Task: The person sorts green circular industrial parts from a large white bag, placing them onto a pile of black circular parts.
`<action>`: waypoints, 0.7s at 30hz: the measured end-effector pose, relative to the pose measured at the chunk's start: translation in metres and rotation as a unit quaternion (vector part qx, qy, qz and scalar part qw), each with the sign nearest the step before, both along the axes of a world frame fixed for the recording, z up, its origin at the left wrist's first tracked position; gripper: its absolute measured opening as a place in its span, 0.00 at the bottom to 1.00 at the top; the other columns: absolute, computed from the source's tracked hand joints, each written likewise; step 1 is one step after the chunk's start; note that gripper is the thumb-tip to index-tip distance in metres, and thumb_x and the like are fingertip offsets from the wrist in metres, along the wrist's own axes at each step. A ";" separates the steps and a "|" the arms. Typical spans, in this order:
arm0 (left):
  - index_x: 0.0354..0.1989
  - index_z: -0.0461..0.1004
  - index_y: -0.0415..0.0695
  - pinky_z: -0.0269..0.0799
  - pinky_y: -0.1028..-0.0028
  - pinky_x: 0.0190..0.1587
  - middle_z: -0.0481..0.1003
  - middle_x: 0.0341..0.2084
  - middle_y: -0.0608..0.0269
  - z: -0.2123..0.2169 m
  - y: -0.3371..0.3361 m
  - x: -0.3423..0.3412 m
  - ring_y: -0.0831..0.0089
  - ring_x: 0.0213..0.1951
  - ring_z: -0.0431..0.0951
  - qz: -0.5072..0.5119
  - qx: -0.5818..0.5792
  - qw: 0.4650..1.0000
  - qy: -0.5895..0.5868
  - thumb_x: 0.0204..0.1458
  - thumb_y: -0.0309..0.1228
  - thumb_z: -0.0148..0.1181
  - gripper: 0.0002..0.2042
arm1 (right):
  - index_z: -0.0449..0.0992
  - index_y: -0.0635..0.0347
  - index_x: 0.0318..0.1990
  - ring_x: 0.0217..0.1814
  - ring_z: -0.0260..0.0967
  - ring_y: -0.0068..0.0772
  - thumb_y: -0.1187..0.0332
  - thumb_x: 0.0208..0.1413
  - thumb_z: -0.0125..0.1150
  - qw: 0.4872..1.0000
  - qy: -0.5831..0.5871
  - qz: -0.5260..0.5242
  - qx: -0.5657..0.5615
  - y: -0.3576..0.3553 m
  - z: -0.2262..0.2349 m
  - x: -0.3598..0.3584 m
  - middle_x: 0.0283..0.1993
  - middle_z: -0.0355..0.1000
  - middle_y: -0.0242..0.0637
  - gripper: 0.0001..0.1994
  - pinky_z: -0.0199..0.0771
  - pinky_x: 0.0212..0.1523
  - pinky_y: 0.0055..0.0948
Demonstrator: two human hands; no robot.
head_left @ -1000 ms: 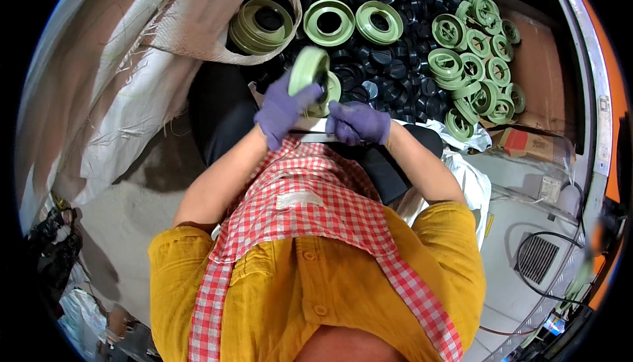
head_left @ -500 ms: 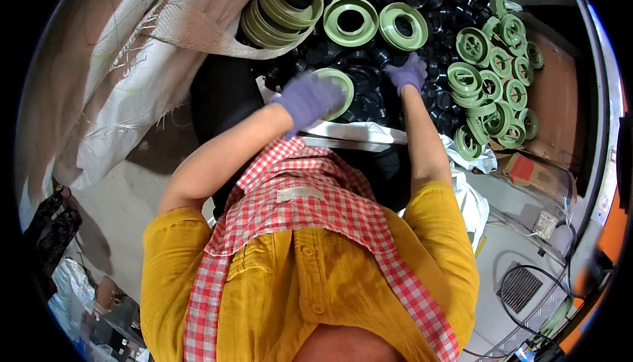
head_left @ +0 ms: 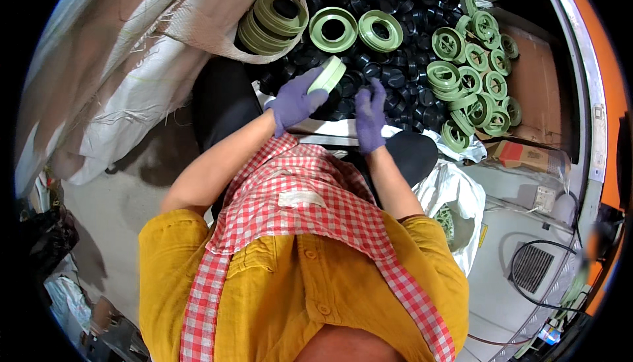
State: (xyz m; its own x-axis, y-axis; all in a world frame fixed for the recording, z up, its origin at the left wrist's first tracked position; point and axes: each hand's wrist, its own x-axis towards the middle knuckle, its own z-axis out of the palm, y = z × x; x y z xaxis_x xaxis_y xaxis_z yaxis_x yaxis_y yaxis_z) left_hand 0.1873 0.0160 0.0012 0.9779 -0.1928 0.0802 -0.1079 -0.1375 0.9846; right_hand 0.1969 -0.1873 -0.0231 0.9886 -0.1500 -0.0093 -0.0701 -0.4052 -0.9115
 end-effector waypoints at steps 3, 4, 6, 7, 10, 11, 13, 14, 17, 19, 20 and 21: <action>0.58 0.62 0.41 0.69 0.75 0.43 0.72 0.40 0.60 0.037 -0.028 -0.020 0.76 0.40 0.71 -0.022 -0.179 0.982 0.056 0.48 0.37 0.58 0.28 | 0.52 0.62 0.63 0.59 0.60 0.42 0.62 0.56 0.52 0.991 -0.107 0.031 -0.070 0.040 -0.023 -0.012 0.59 0.59 0.50 0.29 0.60 0.57 0.32; 0.59 0.60 0.41 0.69 0.76 0.41 0.73 0.37 0.61 0.037 -0.032 -0.029 0.77 0.38 0.72 0.028 -0.178 0.983 0.024 0.46 0.36 0.60 0.31 | 0.49 0.60 0.64 0.58 0.62 0.43 0.63 0.56 0.51 0.993 -0.065 0.099 0.002 0.043 -0.006 -0.020 0.59 0.60 0.49 0.30 0.62 0.56 0.32; 0.55 0.64 0.39 0.71 0.77 0.39 0.74 0.32 0.63 0.043 -0.015 -0.033 0.78 0.33 0.72 0.034 -0.124 0.984 0.121 0.44 0.36 0.62 0.28 | 0.48 0.55 0.64 0.50 0.68 0.43 0.69 0.53 0.52 0.970 0.079 0.217 0.079 0.039 0.050 -0.034 0.55 0.63 0.45 0.31 0.66 0.52 0.31; 0.52 0.67 0.39 0.71 0.77 0.37 0.74 0.31 0.63 0.050 -0.007 -0.032 0.78 0.32 0.73 -0.008 -0.143 0.977 0.157 0.44 0.35 0.62 0.25 | 0.50 0.54 0.63 0.51 0.67 0.41 0.71 0.50 0.54 0.956 0.107 0.226 0.155 0.034 0.056 -0.039 0.53 0.63 0.43 0.32 0.66 0.52 0.32; 0.41 0.74 0.38 0.72 0.77 0.34 0.76 0.30 0.65 0.061 0.010 -0.025 0.78 0.33 0.75 -0.114 -0.234 0.922 0.287 0.47 0.30 0.59 0.14 | 0.66 0.55 0.51 0.52 0.66 0.48 0.77 0.39 0.60 0.883 -0.263 0.359 -0.148 0.021 0.072 -0.040 0.52 0.65 0.45 0.26 0.67 0.52 0.41; 0.44 0.73 0.39 0.72 0.76 0.38 0.76 0.35 0.64 0.050 0.014 -0.021 0.77 0.36 0.75 -0.178 -0.182 0.932 0.258 0.48 0.32 0.59 0.16 | 0.68 0.55 0.50 0.52 0.65 0.51 0.77 0.38 0.60 0.826 -0.317 0.441 -0.153 0.020 0.078 -0.034 0.52 0.65 0.46 0.25 0.67 0.52 0.42; 0.48 0.72 0.40 0.72 0.75 0.42 0.75 0.39 0.62 0.038 0.017 -0.018 0.76 0.39 0.75 -0.275 -0.050 0.959 0.041 0.49 0.34 0.59 0.18 | 0.67 0.55 0.52 0.52 0.66 0.49 0.77 0.39 0.62 0.756 -0.365 0.523 -0.145 0.024 0.088 -0.026 0.51 0.66 0.44 0.27 0.67 0.52 0.42; 0.48 0.71 0.40 0.72 0.75 0.43 0.75 0.39 0.63 0.033 0.013 -0.022 0.76 0.39 0.75 -0.233 -0.120 0.957 0.129 0.49 0.34 0.59 0.18 | 0.66 0.55 0.53 0.52 0.66 0.47 0.77 0.42 0.62 0.855 -0.216 0.470 -0.048 0.020 0.081 -0.031 0.51 0.66 0.42 0.26 0.69 0.51 0.41; 0.52 0.68 0.40 0.71 0.75 0.44 0.74 0.41 0.64 0.040 -0.003 -0.037 0.76 0.40 0.74 -0.110 -0.109 0.970 0.188 0.50 0.33 0.60 0.21 | 0.59 0.60 0.58 0.52 0.66 0.33 0.70 0.53 0.59 0.888 0.325 0.197 0.257 0.019 0.077 -0.037 0.48 0.65 0.36 0.25 0.76 0.45 0.31; 0.54 0.66 0.41 0.71 0.73 0.43 0.75 0.39 0.60 0.018 -0.009 -0.045 0.73 0.39 0.75 -0.037 -0.131 0.983 0.122 0.46 0.36 0.61 0.26 | 0.53 0.62 0.60 0.50 0.67 0.33 0.69 0.53 0.59 0.875 -0.016 0.482 -0.040 0.007 0.065 -0.026 0.47 0.64 0.38 0.29 0.77 0.43 0.28; 0.55 0.65 0.41 0.71 0.70 0.44 0.76 0.38 0.56 0.015 -0.010 -0.046 0.68 0.39 0.77 -0.018 -0.131 0.984 0.118 0.44 0.39 0.62 0.29 | 0.53 0.62 0.60 0.50 0.68 0.33 0.69 0.52 0.59 0.896 0.060 0.439 0.034 0.006 0.059 -0.028 0.46 0.64 0.37 0.29 0.76 0.44 0.29; 0.54 0.66 0.41 0.71 0.72 0.43 0.76 0.38 0.58 0.020 -0.008 -0.046 0.71 0.38 0.76 -0.037 -0.100 0.986 0.127 0.46 0.37 0.61 0.27 | 0.54 0.61 0.60 0.49 0.68 0.34 0.69 0.51 0.60 0.908 0.129 0.382 0.113 0.010 0.061 -0.032 0.45 0.65 0.37 0.30 0.76 0.44 0.30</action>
